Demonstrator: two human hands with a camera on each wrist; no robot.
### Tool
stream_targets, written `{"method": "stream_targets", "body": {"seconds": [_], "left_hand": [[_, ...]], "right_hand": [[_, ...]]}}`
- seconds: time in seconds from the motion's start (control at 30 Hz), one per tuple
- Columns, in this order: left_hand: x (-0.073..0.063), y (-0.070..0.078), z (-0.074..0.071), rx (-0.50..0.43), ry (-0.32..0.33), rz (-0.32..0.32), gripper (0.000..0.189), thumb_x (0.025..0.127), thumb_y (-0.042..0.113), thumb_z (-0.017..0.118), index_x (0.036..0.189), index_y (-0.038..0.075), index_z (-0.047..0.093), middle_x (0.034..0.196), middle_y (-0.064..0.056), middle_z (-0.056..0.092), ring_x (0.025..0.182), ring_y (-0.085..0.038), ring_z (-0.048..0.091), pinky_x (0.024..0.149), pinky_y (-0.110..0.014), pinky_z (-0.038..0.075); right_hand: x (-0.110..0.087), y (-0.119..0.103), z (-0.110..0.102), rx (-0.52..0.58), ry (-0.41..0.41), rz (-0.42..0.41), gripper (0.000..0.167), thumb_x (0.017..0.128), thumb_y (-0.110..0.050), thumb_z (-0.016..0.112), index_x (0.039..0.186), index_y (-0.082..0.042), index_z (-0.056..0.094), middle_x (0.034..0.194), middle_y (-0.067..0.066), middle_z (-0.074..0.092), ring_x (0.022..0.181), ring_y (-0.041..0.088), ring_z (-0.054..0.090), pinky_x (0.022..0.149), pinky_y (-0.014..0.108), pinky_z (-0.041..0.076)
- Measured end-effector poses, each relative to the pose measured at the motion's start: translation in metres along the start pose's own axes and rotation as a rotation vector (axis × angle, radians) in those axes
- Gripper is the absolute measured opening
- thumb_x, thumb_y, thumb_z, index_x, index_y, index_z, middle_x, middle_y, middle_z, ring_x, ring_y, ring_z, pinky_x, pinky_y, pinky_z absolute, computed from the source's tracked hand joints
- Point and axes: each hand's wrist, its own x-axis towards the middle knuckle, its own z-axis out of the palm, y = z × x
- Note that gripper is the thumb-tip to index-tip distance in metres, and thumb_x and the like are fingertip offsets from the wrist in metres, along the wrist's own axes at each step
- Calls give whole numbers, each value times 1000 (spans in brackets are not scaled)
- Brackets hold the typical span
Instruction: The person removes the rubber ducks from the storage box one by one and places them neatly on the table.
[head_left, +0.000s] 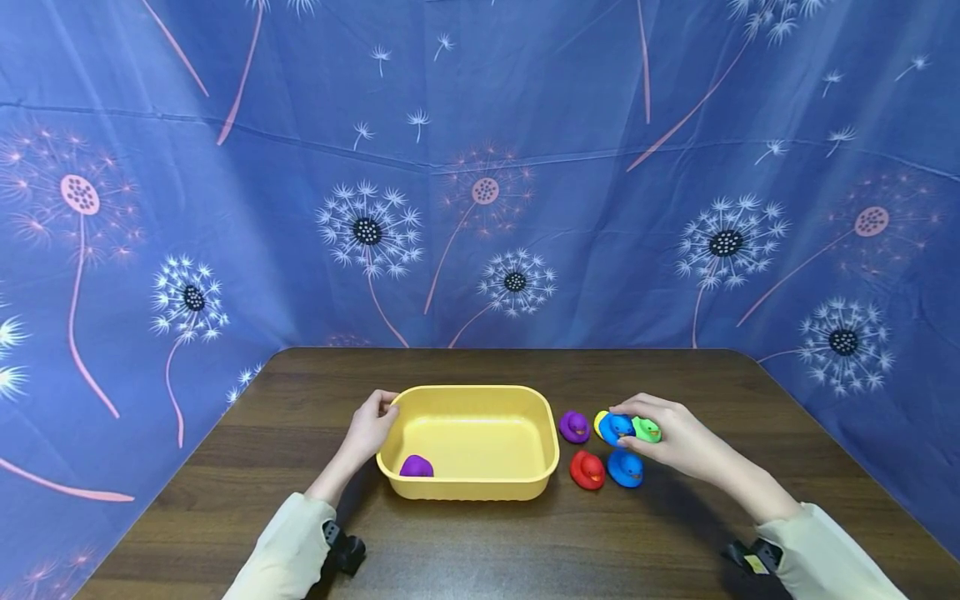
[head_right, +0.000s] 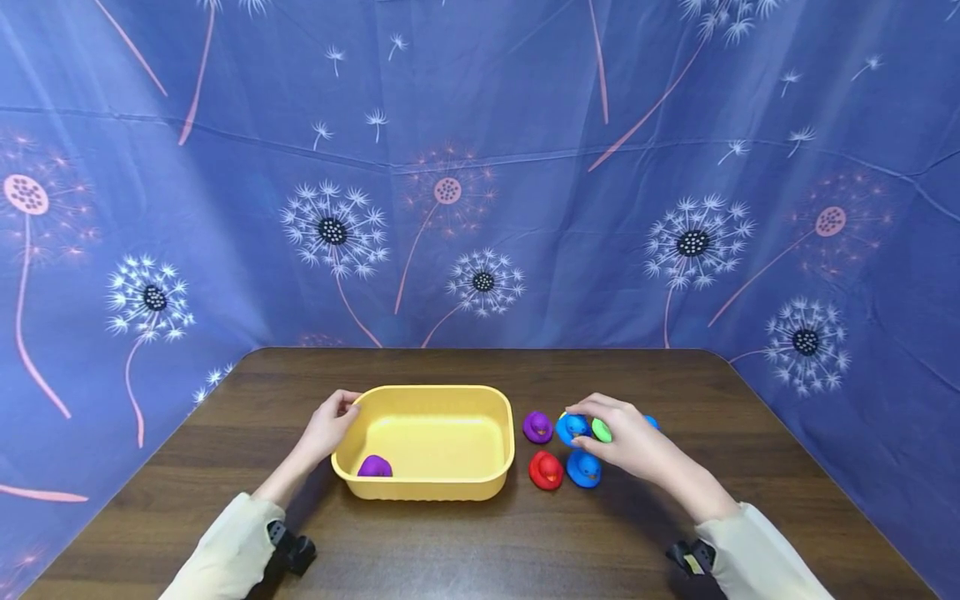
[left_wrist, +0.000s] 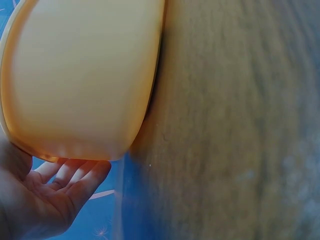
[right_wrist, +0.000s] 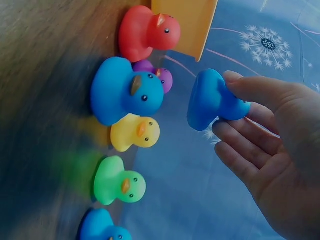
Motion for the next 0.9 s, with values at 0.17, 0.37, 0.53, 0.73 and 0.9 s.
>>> {"method": "stream_targets", "body": {"seconds": [0.17, 0.37, 0.53, 0.73, 0.9], "left_hand": [[0, 1, 0, -6, 1, -1, 22, 91, 6, 53, 109, -3, 58, 88, -12, 60, 81, -19, 54, 70, -26, 43], [0, 1, 0, -2, -3, -6, 22, 91, 7, 52, 110, -3, 58, 89, -12, 59, 82, -20, 54, 70, -26, 43], [-1, 1, 0, 2, -4, -10, 22, 91, 7, 52, 110, -3, 58, 89, -12, 59, 82, -20, 54, 70, -25, 43], [0, 0, -1, 6, -7, -11, 22, 91, 7, 53, 110, -3, 58, 89, -12, 59, 82, -20, 54, 71, -26, 43], [1, 0, -1, 8, -3, -8, 23, 91, 8, 53, 110, -3, 58, 89, -12, 59, 82, -20, 55, 71, -26, 43]], "right_hand": [[-6, 1, -3, -18, -4, 12, 39, 69, -12, 81, 105, -7, 67, 98, -4, 65, 87, 12, 63, 74, 24, 51], [-14, 5, -5, -34, -5, 18, 40, 68, -11, 82, 105, -6, 67, 98, -2, 65, 85, 11, 62, 68, 31, 53], [-22, 9, -6, -58, 4, 9, 41, 66, -9, 82, 104, -7, 67, 97, -3, 66, 84, 9, 62, 69, 24, 51], [-33, 13, -8, -79, -25, 54, 41, 68, -12, 82, 105, -9, 66, 100, -3, 65, 88, 12, 63, 72, 23, 52], [-41, 16, -10, -87, -63, 108, 40, 70, -14, 81, 107, -8, 66, 101, -1, 65, 87, 15, 63, 69, 29, 53]]}}
